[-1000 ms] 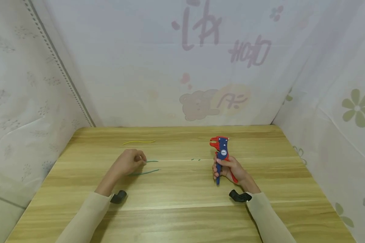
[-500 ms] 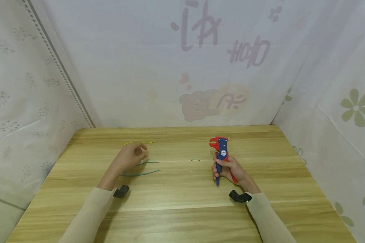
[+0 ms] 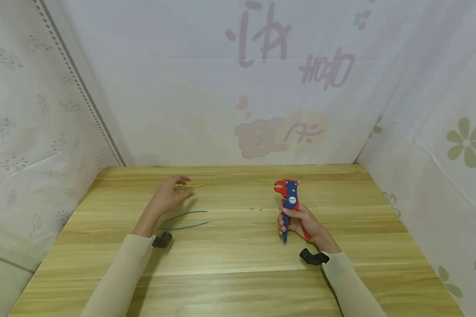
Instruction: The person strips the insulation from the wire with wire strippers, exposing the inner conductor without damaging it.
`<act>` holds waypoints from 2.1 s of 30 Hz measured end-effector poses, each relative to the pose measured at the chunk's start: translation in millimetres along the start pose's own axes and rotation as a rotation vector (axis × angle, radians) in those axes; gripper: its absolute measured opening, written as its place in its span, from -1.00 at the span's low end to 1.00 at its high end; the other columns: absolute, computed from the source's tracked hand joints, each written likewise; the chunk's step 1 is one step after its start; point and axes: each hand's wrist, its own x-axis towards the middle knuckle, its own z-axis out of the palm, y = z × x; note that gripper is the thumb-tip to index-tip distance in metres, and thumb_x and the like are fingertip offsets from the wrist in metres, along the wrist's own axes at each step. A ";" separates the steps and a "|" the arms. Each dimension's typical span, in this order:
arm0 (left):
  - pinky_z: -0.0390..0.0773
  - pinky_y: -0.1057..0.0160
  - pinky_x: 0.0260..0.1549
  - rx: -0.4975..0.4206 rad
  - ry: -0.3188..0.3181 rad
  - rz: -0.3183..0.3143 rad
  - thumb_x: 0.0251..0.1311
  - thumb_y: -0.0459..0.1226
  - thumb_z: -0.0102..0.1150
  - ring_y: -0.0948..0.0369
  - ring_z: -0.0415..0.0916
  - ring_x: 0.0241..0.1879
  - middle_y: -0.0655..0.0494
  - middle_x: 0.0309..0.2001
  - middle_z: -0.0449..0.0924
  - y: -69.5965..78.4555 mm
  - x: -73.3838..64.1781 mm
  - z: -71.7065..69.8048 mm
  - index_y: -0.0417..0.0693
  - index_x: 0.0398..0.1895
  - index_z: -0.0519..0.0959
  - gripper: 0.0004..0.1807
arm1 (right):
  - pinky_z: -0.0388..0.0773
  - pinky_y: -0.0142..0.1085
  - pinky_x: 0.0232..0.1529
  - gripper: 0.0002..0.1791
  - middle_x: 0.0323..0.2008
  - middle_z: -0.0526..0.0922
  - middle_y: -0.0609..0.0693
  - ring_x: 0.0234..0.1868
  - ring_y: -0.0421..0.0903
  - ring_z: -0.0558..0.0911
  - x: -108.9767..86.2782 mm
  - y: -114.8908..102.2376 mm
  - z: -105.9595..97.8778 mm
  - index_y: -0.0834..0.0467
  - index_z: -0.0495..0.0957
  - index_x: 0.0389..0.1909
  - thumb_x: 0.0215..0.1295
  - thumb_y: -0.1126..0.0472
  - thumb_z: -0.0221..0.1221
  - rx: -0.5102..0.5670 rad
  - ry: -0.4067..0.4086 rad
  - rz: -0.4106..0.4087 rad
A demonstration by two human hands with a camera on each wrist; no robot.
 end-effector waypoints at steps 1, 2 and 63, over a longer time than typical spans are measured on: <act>0.41 -0.31 0.23 0.004 0.002 0.004 0.31 -0.20 0.38 -0.28 0.38 0.26 -0.34 0.19 0.54 -0.8 1.9 0.0 -0.30 0.24 0.51 -0.47 | 0.73 -0.15 -0.14 -0.78 -0.31 0.71 0.01 -0.38 -0.13 0.69 0.2 -0.2 0.0 0.22 0.34 0.01 0.68 0.31 -0.30 0.000 0.003 0.002; 0.39 -0.31 0.25 0.008 0.004 0.003 0.30 -0.21 0.38 -0.27 0.35 0.27 -0.34 0.18 0.54 -1.2 3.5 0.1 -0.30 0.23 0.52 -0.48 | 0.73 -0.15 -0.14 -0.79 -0.32 0.71 0.01 -0.38 -0.13 0.69 0.3 -0.2 -0.1 0.23 0.34 0.01 0.68 0.31 -0.29 0.000 0.008 0.005; 0.54 0.11 -0.23 0.133 -0.110 -0.069 0.52 -0.31 0.06 0.09 0.51 -0.28 -0.06 -0.23 0.64 -16.5 19.5 9.8 -0.20 -0.12 0.54 -0.88 | 0.73 -0.15 -0.11 -0.79 -0.29 0.70 0.03 -0.35 -0.11 0.70 0.2 -1.1 0.1 0.30 0.28 0.06 0.68 0.31 -0.29 0.002 -0.014 0.032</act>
